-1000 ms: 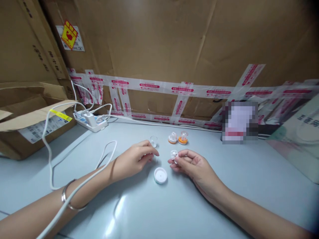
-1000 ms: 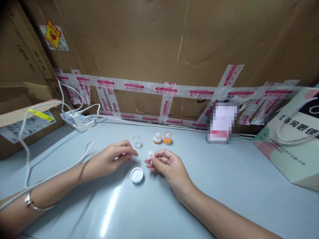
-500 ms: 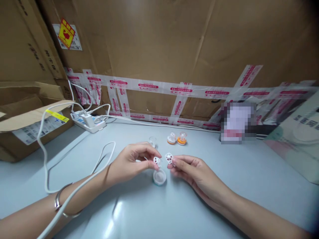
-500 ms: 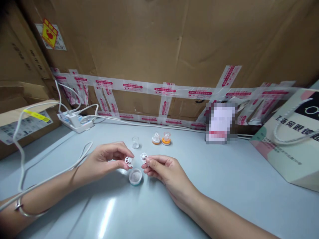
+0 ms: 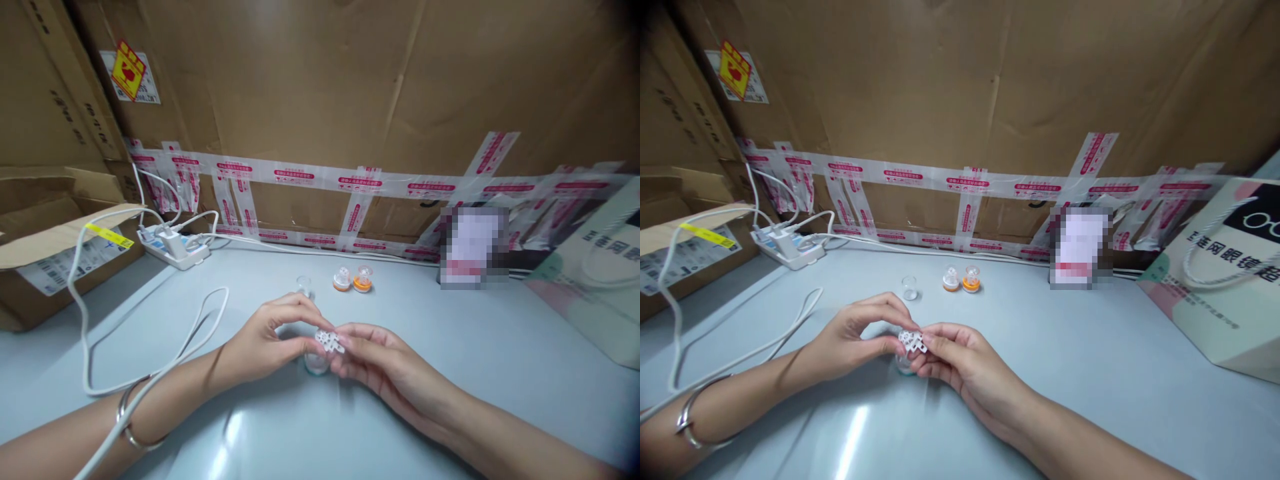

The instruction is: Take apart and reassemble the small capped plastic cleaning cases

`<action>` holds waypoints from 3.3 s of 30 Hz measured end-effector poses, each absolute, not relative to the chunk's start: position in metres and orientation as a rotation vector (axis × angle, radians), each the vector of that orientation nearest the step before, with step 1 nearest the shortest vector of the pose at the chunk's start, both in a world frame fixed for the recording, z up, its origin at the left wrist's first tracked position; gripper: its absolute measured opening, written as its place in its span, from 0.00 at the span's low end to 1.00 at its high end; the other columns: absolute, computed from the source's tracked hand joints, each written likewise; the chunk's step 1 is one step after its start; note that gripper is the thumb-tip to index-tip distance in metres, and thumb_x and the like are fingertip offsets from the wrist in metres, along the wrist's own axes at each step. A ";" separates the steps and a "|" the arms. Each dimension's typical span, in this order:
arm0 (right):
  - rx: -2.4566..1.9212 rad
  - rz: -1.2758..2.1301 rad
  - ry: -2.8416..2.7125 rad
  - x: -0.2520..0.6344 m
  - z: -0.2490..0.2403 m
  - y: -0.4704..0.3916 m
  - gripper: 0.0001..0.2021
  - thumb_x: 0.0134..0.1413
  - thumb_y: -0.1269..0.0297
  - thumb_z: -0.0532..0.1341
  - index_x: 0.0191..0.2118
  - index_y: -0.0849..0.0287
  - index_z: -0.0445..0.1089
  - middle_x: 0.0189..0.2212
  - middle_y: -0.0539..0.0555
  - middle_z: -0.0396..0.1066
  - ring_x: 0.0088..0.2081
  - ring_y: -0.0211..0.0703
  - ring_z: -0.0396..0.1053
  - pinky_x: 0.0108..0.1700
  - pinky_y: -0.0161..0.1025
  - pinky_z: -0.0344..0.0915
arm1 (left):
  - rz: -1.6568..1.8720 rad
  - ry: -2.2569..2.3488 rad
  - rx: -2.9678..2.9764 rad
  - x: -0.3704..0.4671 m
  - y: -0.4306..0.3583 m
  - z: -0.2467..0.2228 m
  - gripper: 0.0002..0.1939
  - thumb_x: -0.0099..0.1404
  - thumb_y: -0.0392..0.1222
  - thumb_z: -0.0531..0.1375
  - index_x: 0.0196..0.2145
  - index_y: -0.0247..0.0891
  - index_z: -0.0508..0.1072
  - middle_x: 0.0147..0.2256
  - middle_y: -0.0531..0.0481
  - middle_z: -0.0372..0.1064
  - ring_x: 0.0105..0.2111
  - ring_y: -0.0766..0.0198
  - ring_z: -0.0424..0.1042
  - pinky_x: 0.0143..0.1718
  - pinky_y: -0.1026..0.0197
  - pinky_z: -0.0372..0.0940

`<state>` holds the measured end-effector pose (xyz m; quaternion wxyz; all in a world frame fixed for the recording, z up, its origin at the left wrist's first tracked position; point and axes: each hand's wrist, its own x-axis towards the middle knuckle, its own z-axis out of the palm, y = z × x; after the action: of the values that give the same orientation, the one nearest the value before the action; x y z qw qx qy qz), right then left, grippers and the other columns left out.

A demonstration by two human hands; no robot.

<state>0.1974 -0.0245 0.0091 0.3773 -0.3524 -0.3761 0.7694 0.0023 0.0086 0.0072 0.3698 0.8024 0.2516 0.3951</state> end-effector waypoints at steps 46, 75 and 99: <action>-0.978 0.803 -1.875 0.198 -0.003 -0.028 0.04 0.54 0.68 0.59 0.32 0.57 0.72 0.27 0.49 0.74 0.30 0.34 0.71 0.35 0.30 0.65 | 0.911 0.820 1.780 0.009 -0.003 0.007 0.03 0.57 0.34 0.61 0.31 0.33 0.70 0.29 0.52 0.68 0.30 0.68 0.66 0.34 0.66 0.61; -1.017 1.547 -1.097 0.190 0.001 -0.017 0.11 0.43 0.61 0.69 0.32 0.61 0.72 0.27 0.51 0.75 0.29 0.35 0.72 0.38 0.34 0.69 | 1.066 0.779 1.456 0.013 0.002 0.001 0.14 0.55 0.34 0.64 0.41 0.34 0.72 0.34 0.49 0.72 0.34 0.65 0.72 0.39 0.63 0.66; -1.357 1.133 -2.065 0.234 0.007 0.022 0.16 0.42 0.54 0.67 0.36 0.59 0.73 0.31 0.52 0.71 0.34 0.42 0.68 0.37 0.41 0.65 | 1.031 0.879 1.145 0.005 0.012 -0.003 0.10 0.55 0.40 0.66 0.36 0.35 0.74 0.38 0.49 0.73 0.36 0.67 0.70 0.41 0.66 0.63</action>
<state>0.2341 0.0224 0.0065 0.2102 -0.4880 -0.7427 0.4075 0.0047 0.0120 -0.0030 0.6319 0.5002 0.3840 0.4507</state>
